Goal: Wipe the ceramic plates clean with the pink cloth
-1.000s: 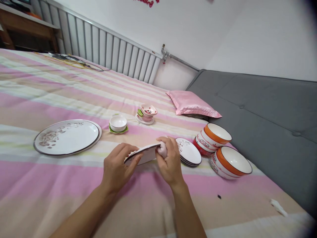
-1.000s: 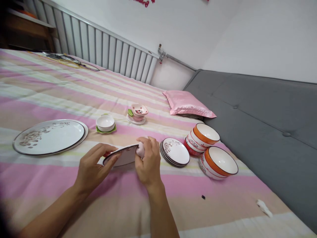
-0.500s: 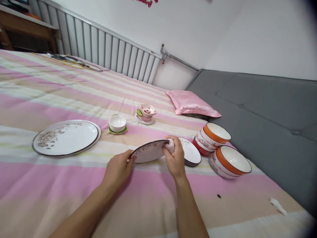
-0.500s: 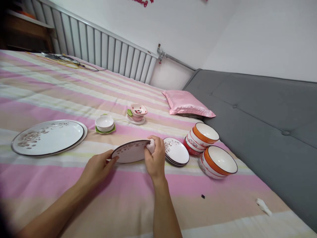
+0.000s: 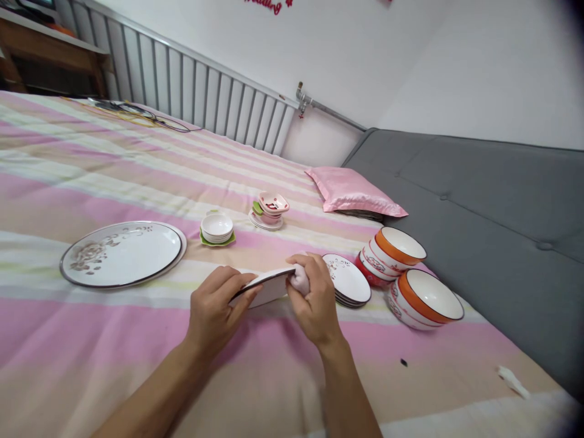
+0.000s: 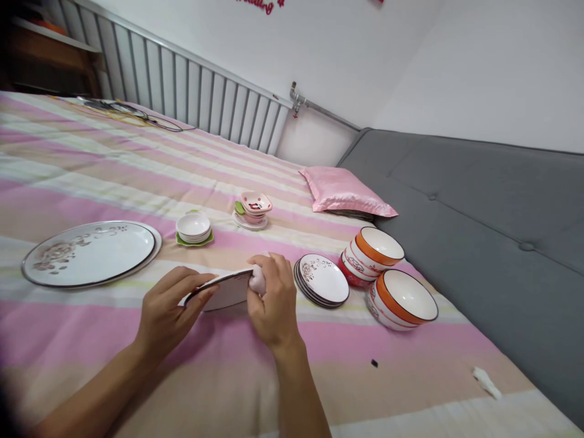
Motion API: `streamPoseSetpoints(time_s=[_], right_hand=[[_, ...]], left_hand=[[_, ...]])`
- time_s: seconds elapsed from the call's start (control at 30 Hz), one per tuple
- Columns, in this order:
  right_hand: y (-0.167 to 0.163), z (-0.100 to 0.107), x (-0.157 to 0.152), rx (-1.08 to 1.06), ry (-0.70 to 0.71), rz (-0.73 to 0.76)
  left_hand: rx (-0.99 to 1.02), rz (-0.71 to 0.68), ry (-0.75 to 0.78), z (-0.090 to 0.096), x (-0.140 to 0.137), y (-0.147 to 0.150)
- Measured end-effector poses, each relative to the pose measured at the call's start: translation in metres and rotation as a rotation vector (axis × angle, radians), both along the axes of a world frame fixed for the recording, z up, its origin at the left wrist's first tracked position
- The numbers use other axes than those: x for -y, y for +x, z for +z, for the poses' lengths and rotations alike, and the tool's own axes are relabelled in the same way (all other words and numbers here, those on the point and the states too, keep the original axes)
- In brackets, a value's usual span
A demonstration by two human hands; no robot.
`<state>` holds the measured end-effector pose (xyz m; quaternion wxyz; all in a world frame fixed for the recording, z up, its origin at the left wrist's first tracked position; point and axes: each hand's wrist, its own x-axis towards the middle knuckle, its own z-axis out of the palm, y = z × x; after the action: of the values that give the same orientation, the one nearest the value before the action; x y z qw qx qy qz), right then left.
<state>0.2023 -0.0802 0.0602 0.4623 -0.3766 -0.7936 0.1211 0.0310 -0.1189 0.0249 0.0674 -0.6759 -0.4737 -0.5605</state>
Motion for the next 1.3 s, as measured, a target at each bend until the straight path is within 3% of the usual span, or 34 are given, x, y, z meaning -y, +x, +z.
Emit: streamPoseSetpoints(time_s=[0.17, 0.3, 0.4, 0.6, 0.7, 0.9, 1.0, 1.13, 1.3], right_hand=[[-0.002, 0.001, 0.003, 0.063, 0.020, -0.001], [0.000, -0.001, -0.002, 0.032, -0.009, 0.006], [0.004, -0.005, -0.008, -0.014, -0.026, 0.008], [0.014, -0.014, -0.023, -0.156, -0.109, -0.050], [0.016, -0.016, -0.026, -0.185, -0.121, -0.061], [0.017, -0.015, -0.024, -0.229, -0.101, -0.080], [0.017, -0.014, -0.022, -0.237, -0.089, -0.084], [0.012, -0.010, -0.017, -0.178, -0.062, -0.074], [0.001, -0.002, -0.003, -0.075, -0.023, -0.012]], left_hand=[[0.002, -0.011, -0.010, -0.001, 0.000, 0.001], [0.036, -0.037, -0.115, -0.001, -0.001, 0.002], [0.063, -0.019, -0.293, -0.007, -0.004, 0.001], [-0.035, 0.111, -0.878, -0.016, -0.010, -0.001], [-0.125, 0.100, -0.964, -0.013, -0.009, 0.000], [-0.182, 0.142, -0.835, -0.011, -0.007, 0.000], [-0.172, 0.174, -0.609, -0.013, -0.006, -0.001], [-0.126, 0.119, -0.265, -0.011, -0.004, -0.001], [-0.093, 0.059, -0.025, -0.003, 0.000, -0.001]])
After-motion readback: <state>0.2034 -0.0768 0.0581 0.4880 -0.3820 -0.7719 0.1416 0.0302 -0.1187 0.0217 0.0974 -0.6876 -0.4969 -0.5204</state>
